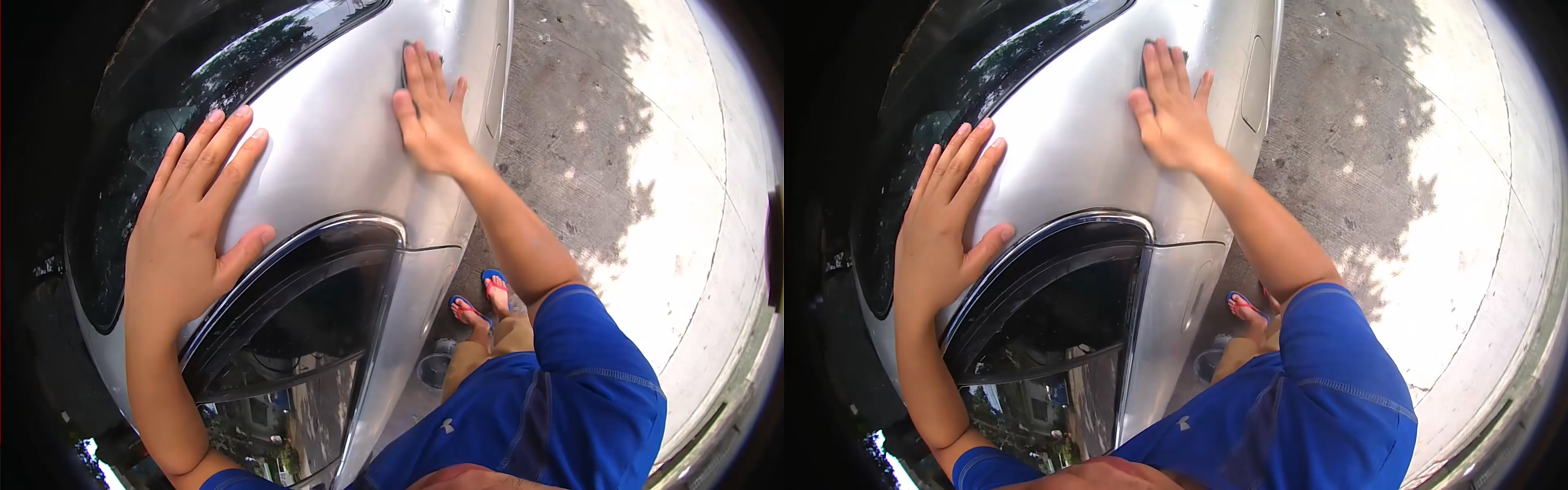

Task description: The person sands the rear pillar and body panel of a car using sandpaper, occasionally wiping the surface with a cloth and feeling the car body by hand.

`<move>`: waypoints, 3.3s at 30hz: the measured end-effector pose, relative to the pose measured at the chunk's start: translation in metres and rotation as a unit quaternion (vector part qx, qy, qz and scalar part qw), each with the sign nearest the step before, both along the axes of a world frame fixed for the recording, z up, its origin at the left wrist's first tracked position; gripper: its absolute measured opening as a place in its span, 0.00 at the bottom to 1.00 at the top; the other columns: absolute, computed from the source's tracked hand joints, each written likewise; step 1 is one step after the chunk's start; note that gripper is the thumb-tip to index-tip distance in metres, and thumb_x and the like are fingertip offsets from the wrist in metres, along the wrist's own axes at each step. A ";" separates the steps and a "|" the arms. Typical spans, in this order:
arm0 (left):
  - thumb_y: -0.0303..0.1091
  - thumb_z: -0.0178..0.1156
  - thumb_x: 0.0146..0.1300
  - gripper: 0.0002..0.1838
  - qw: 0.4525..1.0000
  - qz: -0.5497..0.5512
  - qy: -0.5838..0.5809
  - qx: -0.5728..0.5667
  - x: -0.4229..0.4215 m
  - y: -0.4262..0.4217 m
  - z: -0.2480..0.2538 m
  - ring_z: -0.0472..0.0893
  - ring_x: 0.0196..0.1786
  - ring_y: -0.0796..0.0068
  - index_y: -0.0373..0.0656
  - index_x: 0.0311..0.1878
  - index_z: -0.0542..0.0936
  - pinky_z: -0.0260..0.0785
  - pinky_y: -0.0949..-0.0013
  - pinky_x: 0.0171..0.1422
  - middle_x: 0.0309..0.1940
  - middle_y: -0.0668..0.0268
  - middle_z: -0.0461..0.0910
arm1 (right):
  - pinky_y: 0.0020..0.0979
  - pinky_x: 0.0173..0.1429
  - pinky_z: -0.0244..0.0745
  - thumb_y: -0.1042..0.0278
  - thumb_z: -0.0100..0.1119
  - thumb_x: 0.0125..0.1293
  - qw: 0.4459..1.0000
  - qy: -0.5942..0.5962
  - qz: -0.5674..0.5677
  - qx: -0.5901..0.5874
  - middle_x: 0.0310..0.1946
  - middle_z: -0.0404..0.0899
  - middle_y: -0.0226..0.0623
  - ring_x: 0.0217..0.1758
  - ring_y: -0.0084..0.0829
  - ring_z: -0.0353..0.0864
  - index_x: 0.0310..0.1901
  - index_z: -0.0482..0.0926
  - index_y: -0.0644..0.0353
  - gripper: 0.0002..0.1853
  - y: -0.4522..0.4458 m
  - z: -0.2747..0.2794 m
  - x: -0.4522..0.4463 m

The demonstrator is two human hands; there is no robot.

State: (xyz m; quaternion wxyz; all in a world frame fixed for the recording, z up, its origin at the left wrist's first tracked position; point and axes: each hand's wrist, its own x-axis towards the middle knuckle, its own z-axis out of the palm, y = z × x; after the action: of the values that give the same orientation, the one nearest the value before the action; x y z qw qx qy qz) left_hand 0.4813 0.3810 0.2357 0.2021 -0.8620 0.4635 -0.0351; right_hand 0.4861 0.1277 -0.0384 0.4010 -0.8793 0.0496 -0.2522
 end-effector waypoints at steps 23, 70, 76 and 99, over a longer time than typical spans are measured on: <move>0.63 0.55 0.74 0.42 0.994 0.015 -0.026 0.105 0.001 -0.009 0.005 0.62 0.88 0.52 0.48 0.84 0.70 0.47 0.43 0.92 0.85 0.60 0.66 | 0.80 0.83 0.19 0.39 0.32 0.86 0.993 0.071 0.088 -0.024 0.91 0.37 0.54 0.94 0.59 0.33 0.89 0.40 0.62 0.43 -0.059 0.046 0.069; 0.71 0.42 0.80 0.53 0.994 -0.004 -0.110 -0.015 0.116 -0.260 -0.191 0.47 0.92 0.55 0.32 0.88 0.50 0.37 0.53 0.95 0.90 0.49 0.50 | 0.38 0.92 0.35 0.64 0.46 0.72 0.888 0.100 0.077 0.442 0.92 0.44 0.47 0.94 0.43 0.39 0.89 0.45 0.62 0.45 -0.138 -0.042 -0.281; 0.70 0.44 0.80 0.54 0.991 -0.007 -0.132 -0.006 0.073 -0.244 -0.206 0.47 0.92 0.49 0.28 0.87 0.50 0.38 0.52 0.94 0.89 0.43 0.49 | 0.44 0.76 0.72 0.56 0.57 0.78 0.697 0.102 -0.173 0.688 0.76 0.75 0.33 0.76 0.32 0.74 0.80 0.73 0.47 0.30 -0.214 -0.158 -0.472; 0.63 0.49 0.81 0.42 0.985 -0.030 -0.141 0.092 -0.025 -0.117 -0.151 0.51 0.91 0.59 0.49 0.88 0.59 0.42 0.50 0.94 0.91 0.66 0.51 | 0.47 0.77 0.70 0.40 0.52 0.85 0.785 0.286 -0.108 0.538 0.75 0.73 0.33 0.76 0.36 0.72 0.77 0.75 0.43 0.28 -0.201 -0.188 -0.538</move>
State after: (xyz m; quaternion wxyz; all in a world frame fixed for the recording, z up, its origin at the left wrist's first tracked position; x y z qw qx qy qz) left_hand 0.4563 0.2642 0.0851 0.3433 -0.8119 0.4568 -0.1195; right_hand -0.0521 -0.0728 -0.2268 0.7469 -0.5413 0.3844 0.0373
